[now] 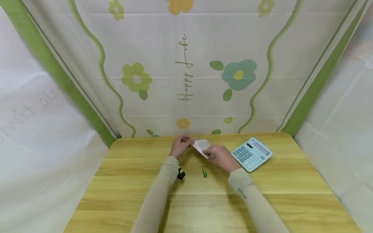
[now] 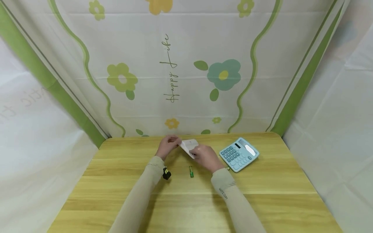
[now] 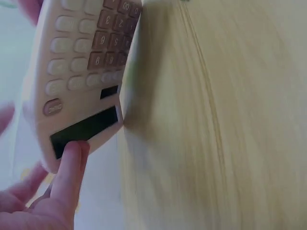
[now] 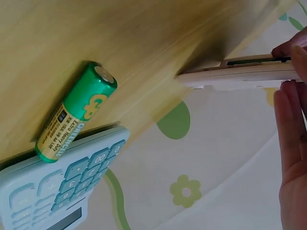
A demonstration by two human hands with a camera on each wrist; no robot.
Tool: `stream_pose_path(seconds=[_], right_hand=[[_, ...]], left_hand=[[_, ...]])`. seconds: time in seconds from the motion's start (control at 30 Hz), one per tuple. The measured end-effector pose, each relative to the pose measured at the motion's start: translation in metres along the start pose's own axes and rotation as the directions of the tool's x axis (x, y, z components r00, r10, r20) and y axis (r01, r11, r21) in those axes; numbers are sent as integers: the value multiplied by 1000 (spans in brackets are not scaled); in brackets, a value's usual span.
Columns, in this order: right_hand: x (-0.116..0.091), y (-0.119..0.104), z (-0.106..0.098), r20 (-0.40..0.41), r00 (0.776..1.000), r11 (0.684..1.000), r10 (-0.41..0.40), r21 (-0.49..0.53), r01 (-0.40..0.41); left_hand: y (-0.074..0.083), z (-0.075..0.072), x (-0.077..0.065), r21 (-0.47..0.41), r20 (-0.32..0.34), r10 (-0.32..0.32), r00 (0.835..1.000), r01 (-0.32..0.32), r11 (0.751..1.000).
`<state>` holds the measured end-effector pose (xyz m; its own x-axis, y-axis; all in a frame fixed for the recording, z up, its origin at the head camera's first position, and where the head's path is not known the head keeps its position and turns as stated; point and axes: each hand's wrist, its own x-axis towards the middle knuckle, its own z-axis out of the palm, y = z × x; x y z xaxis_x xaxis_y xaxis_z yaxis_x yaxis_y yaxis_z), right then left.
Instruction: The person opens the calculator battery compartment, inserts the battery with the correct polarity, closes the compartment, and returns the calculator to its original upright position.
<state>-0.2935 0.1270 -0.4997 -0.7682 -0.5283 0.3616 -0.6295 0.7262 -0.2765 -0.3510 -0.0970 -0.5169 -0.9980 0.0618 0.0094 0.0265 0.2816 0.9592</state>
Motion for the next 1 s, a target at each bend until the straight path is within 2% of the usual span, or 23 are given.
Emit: stream_pose_path(seconds=[0.13, 0.3, 0.4, 0.47, 0.53, 0.63, 0.7, 0.87, 0.93, 1.0], right_hand=[[-1, -2, 3, -7, 998, 993, -56, -103, 55], [-2, -1, 7, -16, 997, 981, -76, -180, 72], [-2, -1, 9, 31, 999, 988, -26, -154, 31], [-2, 0, 9, 74, 995, 993, 63, -107, -55], [-1, 1, 8, 116, 976, 983, 182, -53, -177], [-1, 4, 8, 164, 924, 935, 346, 21, -354], [-2, 7, 9, 202, 889, 903, 411, 46, -428], [-7, 13, 17, 314, 825, 851, 470, 88, -518], [-8, 13, 19, 335, 816, 842, 471, 104, -529], [-9, 13, 20, 336, 816, 839, 470, 118, -532]], left_hand=[[2, -1, -4, 99, 7, -8, 1000, 8, 995], [3, -1, -5, 83, 6, -52, 999, 51, 995], [0, -2, -5, 34, 3, -102, 995, 102, 994], [-2, -3, -5, 18, 8, -119, 993, 119, 993], [-5, -3, -4, 13, 16, -129, 992, 129, 992], [-8, -5, -3, 27, 29, -132, 991, 131, 991], [-10, -5, -2, 40, 34, -136, 990, 134, 990], [-16, -4, -1, 104, 54, -138, 989, 132, 986], [-18, -3, -1, 140, 64, -134, 989, 124, 982], [-19, -1, -1, 172, 73, -131, 989, 116, 978]])
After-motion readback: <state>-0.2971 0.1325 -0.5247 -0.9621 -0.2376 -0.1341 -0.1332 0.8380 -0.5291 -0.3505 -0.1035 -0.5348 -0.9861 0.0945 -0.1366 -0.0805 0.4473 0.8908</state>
